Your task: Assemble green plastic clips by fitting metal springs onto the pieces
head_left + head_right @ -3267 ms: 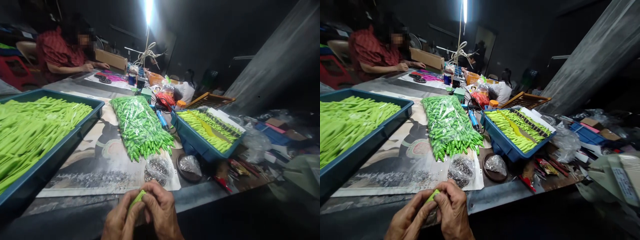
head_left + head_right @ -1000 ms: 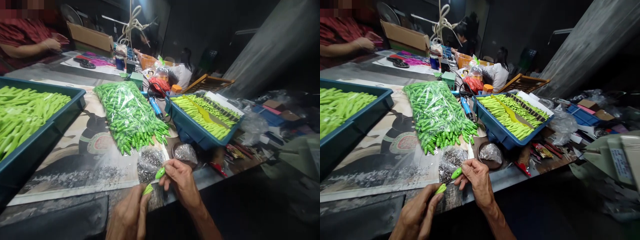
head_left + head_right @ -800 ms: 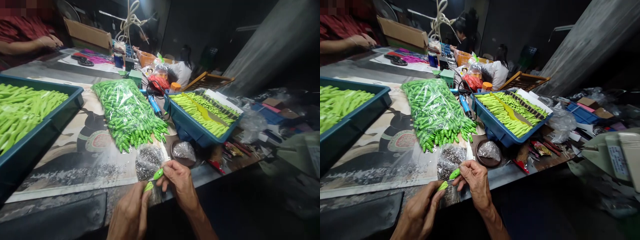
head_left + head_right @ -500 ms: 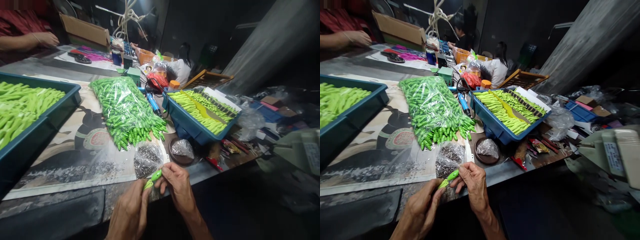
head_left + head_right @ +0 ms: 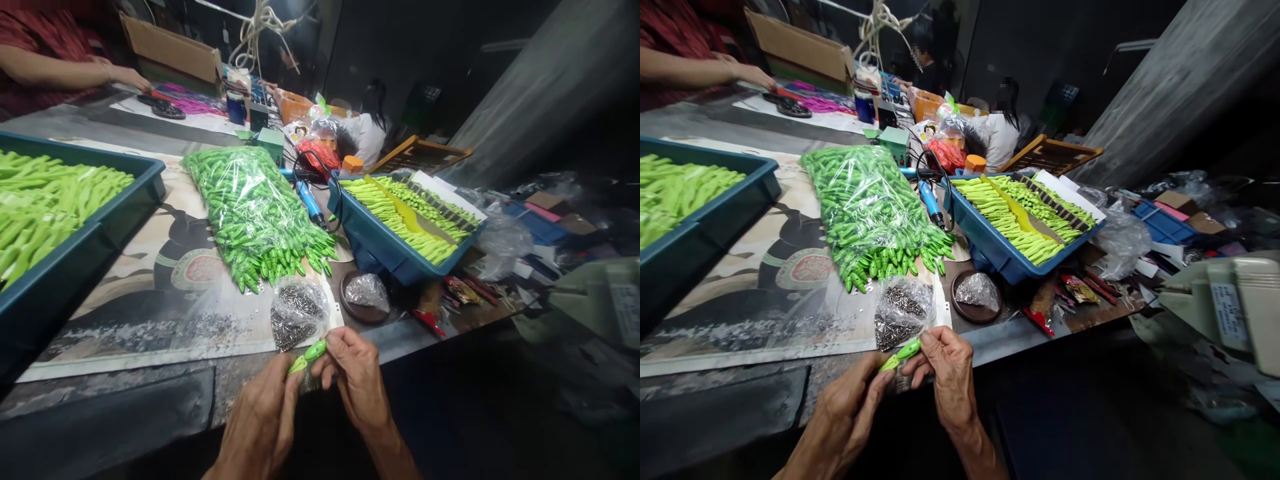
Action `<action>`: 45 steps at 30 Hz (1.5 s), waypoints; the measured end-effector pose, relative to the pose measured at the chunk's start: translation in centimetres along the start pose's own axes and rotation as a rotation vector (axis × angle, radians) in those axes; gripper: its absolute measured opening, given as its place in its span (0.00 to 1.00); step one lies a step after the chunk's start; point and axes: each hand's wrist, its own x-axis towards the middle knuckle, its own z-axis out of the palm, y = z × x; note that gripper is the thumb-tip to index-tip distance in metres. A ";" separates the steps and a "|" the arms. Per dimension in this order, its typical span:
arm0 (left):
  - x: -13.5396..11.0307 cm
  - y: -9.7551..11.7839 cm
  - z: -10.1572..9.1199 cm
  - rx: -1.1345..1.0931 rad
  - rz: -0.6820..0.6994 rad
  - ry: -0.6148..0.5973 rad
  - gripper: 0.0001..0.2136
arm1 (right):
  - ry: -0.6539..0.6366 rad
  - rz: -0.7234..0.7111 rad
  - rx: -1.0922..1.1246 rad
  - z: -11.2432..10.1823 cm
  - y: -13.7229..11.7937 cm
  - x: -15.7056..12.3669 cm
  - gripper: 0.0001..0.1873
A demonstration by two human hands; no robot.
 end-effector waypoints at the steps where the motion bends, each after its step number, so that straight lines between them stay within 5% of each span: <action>1: 0.0 0.0 0.0 -0.011 -0.012 -0.010 0.08 | 0.004 0.000 0.001 0.0 0.0 0.0 0.14; 23: -0.8 0.1 -0.1 -0.135 -0.182 -0.109 0.10 | 0.010 -0.116 -0.208 -0.1 0.4 -1.4 0.10; 45: -1.5 0.2 0.1 0.005 -0.022 -0.044 0.10 | 0.014 -0.110 -0.098 -0.3 1.4 -2.4 0.08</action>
